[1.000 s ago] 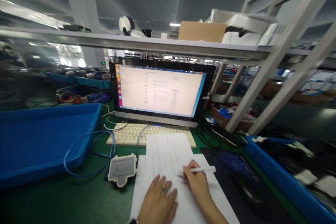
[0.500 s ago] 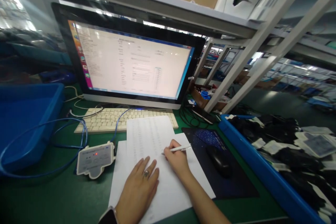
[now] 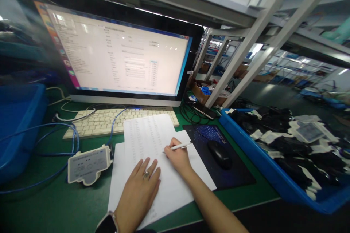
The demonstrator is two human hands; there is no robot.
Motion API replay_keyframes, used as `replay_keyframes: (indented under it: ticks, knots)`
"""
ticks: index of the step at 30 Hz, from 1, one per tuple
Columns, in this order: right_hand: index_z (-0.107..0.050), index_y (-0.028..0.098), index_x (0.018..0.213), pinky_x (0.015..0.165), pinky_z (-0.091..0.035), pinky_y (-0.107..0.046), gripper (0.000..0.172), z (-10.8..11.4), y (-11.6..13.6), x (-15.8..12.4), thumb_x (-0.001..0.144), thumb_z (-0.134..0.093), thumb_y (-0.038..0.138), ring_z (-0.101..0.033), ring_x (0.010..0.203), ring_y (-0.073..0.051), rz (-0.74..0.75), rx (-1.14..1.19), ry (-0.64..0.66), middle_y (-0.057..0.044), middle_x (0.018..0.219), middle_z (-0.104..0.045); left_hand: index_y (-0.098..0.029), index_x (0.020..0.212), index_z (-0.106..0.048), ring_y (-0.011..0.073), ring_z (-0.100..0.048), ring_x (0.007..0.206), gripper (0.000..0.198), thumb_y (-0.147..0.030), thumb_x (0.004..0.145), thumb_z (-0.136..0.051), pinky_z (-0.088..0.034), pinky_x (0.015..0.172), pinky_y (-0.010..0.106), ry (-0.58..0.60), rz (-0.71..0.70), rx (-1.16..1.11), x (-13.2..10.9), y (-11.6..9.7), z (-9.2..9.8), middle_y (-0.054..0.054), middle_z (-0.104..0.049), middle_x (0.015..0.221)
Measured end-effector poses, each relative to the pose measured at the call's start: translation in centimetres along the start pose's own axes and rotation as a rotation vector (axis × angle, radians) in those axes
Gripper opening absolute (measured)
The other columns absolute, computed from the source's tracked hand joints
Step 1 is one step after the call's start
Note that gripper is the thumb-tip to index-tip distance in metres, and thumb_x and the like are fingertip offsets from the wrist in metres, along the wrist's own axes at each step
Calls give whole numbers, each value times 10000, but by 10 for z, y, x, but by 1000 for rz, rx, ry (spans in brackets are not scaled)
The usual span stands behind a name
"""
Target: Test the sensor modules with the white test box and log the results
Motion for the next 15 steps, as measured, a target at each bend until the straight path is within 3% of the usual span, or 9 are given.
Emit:
replay_keyframes:
  ticks: [15]
  knots:
    - [-358,240,522,487,-345,-251,183,0,2,0,653,-478,283,-420,455,-127,16,39,14,59,428,-460,-157,1046,-643,304,-547,1136,264,-166,801,-545,-453,978,463,-10,-20,4,0,2,0,96,-625,1184]
Point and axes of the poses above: each hand's wrist, its own x-axis towards the middle knuckle, its own z-axis out of the back of the hand, y = z × x, the point moved 1 cm from there along x, towards the middle knuckle
